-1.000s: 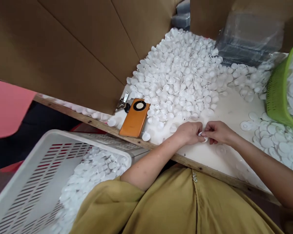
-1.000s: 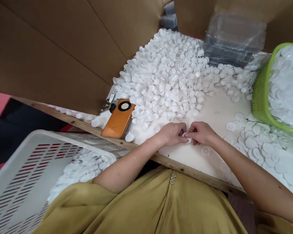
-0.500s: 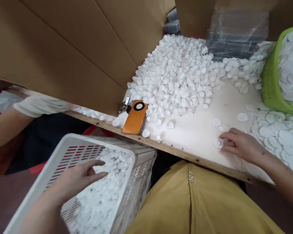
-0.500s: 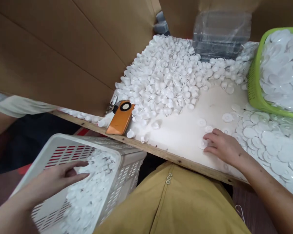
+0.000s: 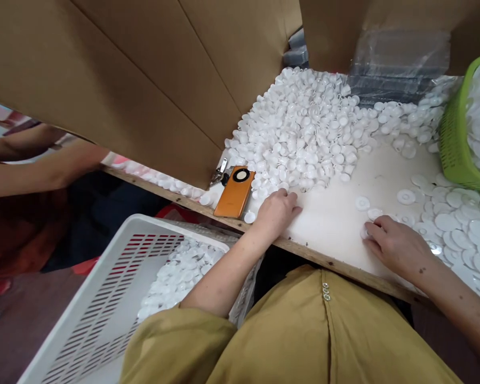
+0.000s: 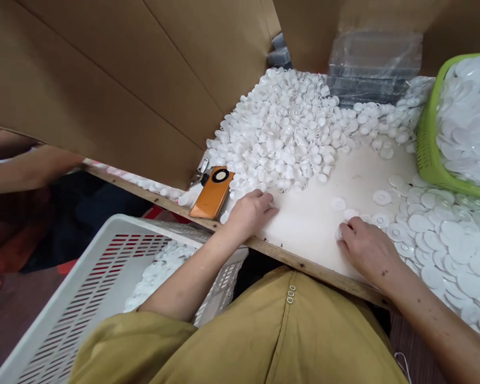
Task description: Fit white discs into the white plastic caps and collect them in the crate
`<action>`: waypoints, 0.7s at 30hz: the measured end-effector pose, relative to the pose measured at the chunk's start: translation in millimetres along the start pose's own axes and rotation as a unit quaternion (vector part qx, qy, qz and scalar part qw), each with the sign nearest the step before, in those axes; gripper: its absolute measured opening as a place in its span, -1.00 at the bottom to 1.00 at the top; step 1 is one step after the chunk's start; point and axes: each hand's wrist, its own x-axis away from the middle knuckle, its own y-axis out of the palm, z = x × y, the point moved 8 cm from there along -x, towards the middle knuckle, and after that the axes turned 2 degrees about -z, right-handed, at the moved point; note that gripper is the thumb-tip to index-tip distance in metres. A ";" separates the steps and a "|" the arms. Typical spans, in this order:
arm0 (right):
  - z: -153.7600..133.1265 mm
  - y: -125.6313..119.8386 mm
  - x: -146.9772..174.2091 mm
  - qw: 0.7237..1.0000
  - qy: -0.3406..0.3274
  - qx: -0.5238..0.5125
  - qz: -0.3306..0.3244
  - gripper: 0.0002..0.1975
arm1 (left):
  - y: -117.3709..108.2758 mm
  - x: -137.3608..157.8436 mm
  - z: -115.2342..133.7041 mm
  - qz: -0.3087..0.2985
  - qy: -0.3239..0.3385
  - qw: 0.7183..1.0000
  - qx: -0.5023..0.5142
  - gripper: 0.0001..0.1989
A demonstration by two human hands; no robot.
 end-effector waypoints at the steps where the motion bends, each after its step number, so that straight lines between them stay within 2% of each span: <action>1: -1.3 -1.3 -0.2 1.000 0.001 0.017 0.008 -0.76 | 1.1 -2.9 2.5 -0.007 0.000 1.000 0.025 -0.82; 4: 1.7 -5.4 -1.9 0.998 0.012 0.047 0.034 -0.74 | 0.4 -5.2 18.6 0.002 0.047 0.985 0.169 -0.85; 6: 9.9 -7.7 -3.2 0.997 0.030 0.046 0.049 -0.74 | 3.6 -4.2 33.0 -0.002 0.086 0.956 0.282 -0.85; 8: 22.3 -9.2 -4.1 0.996 0.063 0.028 0.058 -0.74 | 10.7 -3.5 46.9 -0.015 0.116 0.929 0.351 -0.82; 10: 35.9 -10.1 -4.3 0.992 0.107 -0.030 0.066 -0.72 | 17.7 -3.9 58.2 -0.016 0.146 0.925 0.350 -0.77; 12: 45.2 -7.4 -5.7 0.975 0.145 -0.159 0.062 -0.74 | 23.4 -5.0 65.3 -0.010 0.174 0.937 0.301 -0.74; 13: 46.7 -3.2 -7.8 0.953 0.161 -0.250 0.049 -0.76 | 25.8 -5.9 66.9 -0.008 0.182 0.944 0.276 -0.74; 14: 45.5 2.8 -10.9 0.919 0.178 -0.350 0.028 -0.78 | 27.8 -6.9 67.1 -0.008 0.184 0.949 0.255 -0.74; 16: 34.6 17.5 -19.6 0.819 0.215 -0.531 -0.027 -0.76 | 31.0 -9.1 65.1 -0.015 0.179 0.955 0.236 -0.74; 18: 17.3 29.0 -31.4 0.722 0.246 -0.643 -0.073 -0.70 | 33.2 -10.5 63.5 -0.023 0.176 0.957 0.229 -0.73; 19: 8.7 32.8 -38.2 0.690 0.256 -0.671 -0.089 -0.68 | 34.0 -10.8 63.4 -0.025 0.177 0.958 0.226 -0.72; 20: 1.0 35.7 -45.2 0.671 0.261 -0.686 -0.104 -0.67 | 34.7 -11.0 63.5 -0.024 0.179 0.958 0.222 -0.73; 21: -5.3 38.2 -51.6 0.664 0.264 -0.690 -0.116 -0.68 | 35.5 -11.0 63.9 -0.021 0.182 0.959 0.217 -0.74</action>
